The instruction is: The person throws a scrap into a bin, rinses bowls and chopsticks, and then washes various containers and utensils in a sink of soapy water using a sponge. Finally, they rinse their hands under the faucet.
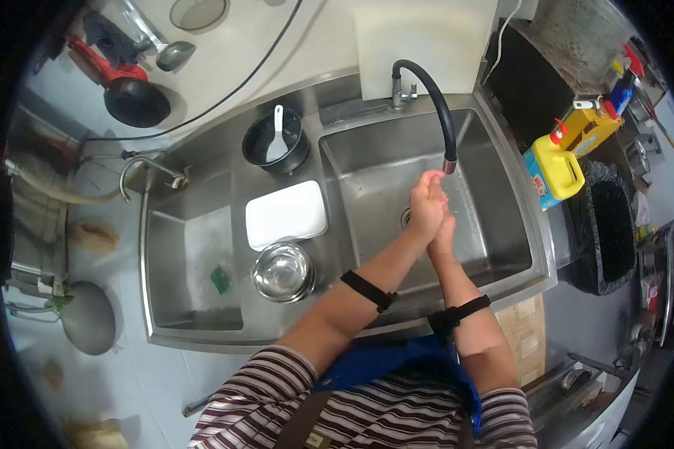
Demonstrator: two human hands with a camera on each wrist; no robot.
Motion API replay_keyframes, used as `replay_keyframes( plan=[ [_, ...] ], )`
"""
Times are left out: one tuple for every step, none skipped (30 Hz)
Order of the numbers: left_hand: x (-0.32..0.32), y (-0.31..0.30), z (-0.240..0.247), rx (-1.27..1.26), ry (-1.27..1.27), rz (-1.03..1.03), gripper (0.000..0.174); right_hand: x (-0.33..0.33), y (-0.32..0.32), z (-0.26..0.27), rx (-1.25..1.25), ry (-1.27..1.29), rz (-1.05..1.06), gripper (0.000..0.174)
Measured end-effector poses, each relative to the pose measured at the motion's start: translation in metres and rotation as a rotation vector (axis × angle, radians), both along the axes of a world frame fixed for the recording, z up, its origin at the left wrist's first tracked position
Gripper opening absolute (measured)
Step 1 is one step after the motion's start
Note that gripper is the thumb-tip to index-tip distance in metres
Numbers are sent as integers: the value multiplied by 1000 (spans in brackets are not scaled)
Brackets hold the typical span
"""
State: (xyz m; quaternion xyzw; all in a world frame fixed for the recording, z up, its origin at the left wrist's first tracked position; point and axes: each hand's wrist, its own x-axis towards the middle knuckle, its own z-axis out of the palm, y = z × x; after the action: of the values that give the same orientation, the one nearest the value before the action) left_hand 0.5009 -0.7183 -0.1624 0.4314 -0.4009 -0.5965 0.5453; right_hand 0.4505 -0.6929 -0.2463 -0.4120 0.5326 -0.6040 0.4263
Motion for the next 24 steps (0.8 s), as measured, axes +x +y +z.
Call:
replay_keyframes(
  plan=[
    [-3,-6,-6,21,21,-35,18,3,-4,-3,7,-67,19,15],
    [-4,-13,-18,30,23,-142,18,3,-6,0,17,-131,28,15],
    [1,-22,-32,41,31,-256,19,-9,-5,-1,29,-190,28,16],
    [4,-36,-38,40,41,-370,20,-22,-20,-44,147,-121,-25,14],
    [9,-51,-37,110,-50,-361,21,-25,-22,-29,203,4,-46,12],
    [18,-72,-34,174,-146,-347,23,-19,-25,-10,253,124,-62,11],
    [32,-105,-38,-152,-577,-306,28,-24,-30,-15,248,118,-26,10],
    [38,-127,-56,153,136,-175,29,-29,-32,-24,247,109,15,9],
    [46,-154,-48,-96,-300,-159,32,-35,-35,-33,274,74,63,10],
    [54,-182,-38,-343,-741,-139,36,-40,-38,-43,301,37,112,10],
    [57,-208,-41,-489,-891,-156,40,-44,-40,-49,328,-5,157,10],
    [46,-219,-20,-502,-795,-131,40,-46,-43,-47,337,-25,199,11],
    [37,-228,-1,-658,-981,-135,37,-50,-44,-46,348,-42,240,13],
    [26,-244,-2,-749,-1043,-103,37,-55,-48,-43,362,-52,287,14],
    [16,-261,-4,-831,-1105,-67,38,-58,-52,-43,361,-32,323,15],
    [10,-273,-7,-799,-1146,-124,36,-60,-54,-43,362,-13,365,16],
    [5,-283,-5,-769,-1188,-185,34,-61,-55,-46,362,2,404,17],
    [2,-289,-3,-745,-1229,-254,32,-58,-58,-54,252,-62,433,10],
    [1,-288,-5,-683,-1246,-254,30,-59,-60,-59,230,13,438,10],
    [-2,-284,-8,-621,-1259,-258,28,-61,-65,-54,211,89,438,11],
    [-3,-275,-16,-551,-1266,-263,26,-64,-67,-53,201,167,441,12],
    [0,-259,-31,-660,-1418,-306,23,-62,-66,-55,187,173,414,12],
    [3,-238,-32,-561,-1434,-403,26,-58,-70,-62,167,182,386,13],
    [6,-217,-33,-461,-1451,-496,29,-56,-76,-66,140,190,357,14]
  ],
)
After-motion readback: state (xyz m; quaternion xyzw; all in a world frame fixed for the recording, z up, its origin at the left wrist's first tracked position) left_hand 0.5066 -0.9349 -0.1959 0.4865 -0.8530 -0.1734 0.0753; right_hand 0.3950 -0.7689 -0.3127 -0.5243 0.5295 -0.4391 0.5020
